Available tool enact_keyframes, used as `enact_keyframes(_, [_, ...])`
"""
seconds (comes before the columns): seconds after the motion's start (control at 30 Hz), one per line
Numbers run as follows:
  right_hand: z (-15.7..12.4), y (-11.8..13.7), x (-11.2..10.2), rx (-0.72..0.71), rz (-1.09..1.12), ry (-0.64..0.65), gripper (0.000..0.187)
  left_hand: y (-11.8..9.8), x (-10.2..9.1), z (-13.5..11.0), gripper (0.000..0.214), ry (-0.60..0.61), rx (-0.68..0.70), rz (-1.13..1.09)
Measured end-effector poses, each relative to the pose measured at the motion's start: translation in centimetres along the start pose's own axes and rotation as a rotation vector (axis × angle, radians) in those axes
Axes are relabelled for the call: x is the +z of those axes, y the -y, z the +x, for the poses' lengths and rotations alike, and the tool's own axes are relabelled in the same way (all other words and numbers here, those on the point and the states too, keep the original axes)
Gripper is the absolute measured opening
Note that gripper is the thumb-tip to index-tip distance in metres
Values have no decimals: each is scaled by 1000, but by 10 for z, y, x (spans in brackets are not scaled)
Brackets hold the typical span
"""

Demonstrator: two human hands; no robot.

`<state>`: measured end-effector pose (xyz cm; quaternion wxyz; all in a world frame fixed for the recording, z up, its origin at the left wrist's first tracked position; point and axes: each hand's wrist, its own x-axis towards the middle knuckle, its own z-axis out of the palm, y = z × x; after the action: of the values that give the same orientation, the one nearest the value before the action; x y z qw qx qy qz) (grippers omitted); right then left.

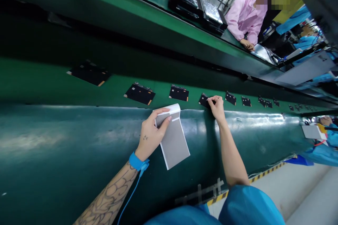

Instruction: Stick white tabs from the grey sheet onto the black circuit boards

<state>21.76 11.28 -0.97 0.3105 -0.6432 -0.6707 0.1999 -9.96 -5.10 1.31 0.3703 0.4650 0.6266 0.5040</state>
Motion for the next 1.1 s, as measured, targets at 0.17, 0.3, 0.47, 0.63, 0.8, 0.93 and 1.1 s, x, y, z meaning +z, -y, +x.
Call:
enact_keyframes(0.17, [-2, -1, 6, 24, -100, 1, 26, -4, -1, -1, 31, 12, -10, 11])
enact_keyframes(0.3, [2, -4, 3, 41, -131, -30, 21, -4, -2, -1, 31, 7, -20, 15])
enact_keyframes(0.47, [-10, 16, -6, 84, 68, -251, 21, -1, -2, 0, 32, 22, -31, 4])
enact_keyframes(0.63, [-67, 88, 12, -220, 141, -88, 18, -4, 0, 1, 29, 36, 22, -11])
enact_keyframes(0.8, [-103, 140, 42, -514, 131, 76, 16, -6, 3, 2, 24, 39, 80, -79])
enact_keyframes(0.93, [-101, 144, 54, -563, 88, 66, 14, -5, 4, 2, 24, 43, 81, -124])
enact_keyframes(1.1, [-97, 144, 55, -587, 116, 73, 10, -3, 4, 3, 24, 42, 105, -108])
